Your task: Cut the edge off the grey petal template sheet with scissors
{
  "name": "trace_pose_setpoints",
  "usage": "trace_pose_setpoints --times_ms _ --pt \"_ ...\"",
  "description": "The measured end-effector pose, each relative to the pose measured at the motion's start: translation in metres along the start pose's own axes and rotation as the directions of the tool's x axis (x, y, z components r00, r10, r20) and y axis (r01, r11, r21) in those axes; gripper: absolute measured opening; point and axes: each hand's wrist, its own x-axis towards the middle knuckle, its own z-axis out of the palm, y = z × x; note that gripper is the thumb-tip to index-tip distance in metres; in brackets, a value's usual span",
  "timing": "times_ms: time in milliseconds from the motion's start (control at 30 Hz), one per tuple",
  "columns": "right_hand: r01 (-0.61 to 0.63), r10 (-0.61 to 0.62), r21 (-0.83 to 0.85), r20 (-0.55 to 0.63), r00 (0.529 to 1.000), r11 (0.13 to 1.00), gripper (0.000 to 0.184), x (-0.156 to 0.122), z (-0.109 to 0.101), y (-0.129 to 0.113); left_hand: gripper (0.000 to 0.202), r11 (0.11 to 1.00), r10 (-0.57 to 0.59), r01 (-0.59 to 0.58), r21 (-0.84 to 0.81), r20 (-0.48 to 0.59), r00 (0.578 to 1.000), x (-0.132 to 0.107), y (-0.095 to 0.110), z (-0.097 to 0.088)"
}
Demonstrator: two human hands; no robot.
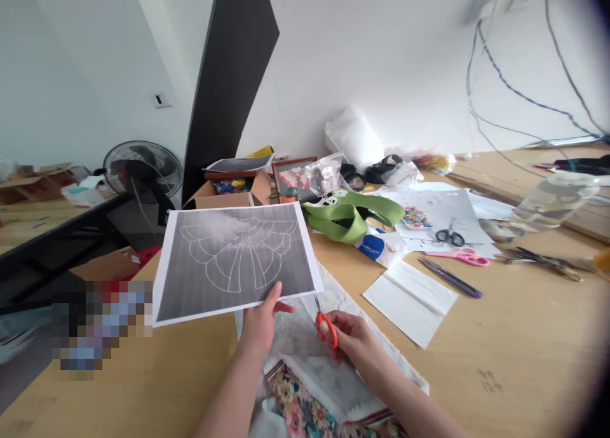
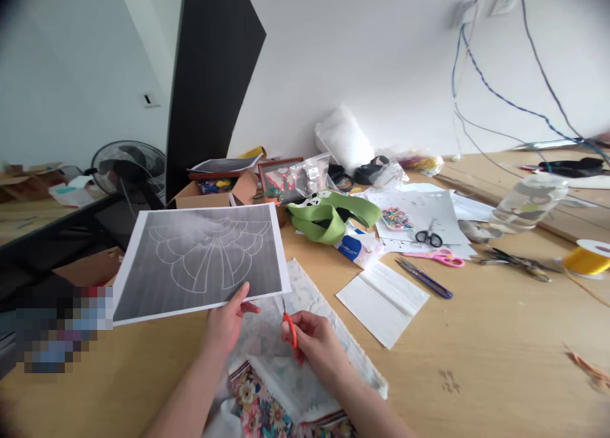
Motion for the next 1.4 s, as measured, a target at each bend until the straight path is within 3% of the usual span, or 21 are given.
trace_pose_setpoints --times_ms 800,1400 --pt "0.009 -0.007 0.053 -0.035 0.999 0.999 0.05 0.0022 -0.0012 0.0014 0.037 0.998 -0.068 0.068 0.005 -0.013 0.998 -0.0017 -0.0015 0.0016" --pt "0.027 -0.024 0.088 -0.036 0.999 0.996 0.046 0.0041 -0.0021 0.0062 0.038 0.998 -0.051 0.051 -0.037 -0.006 0.999 -0.0029 0.001 0.004"
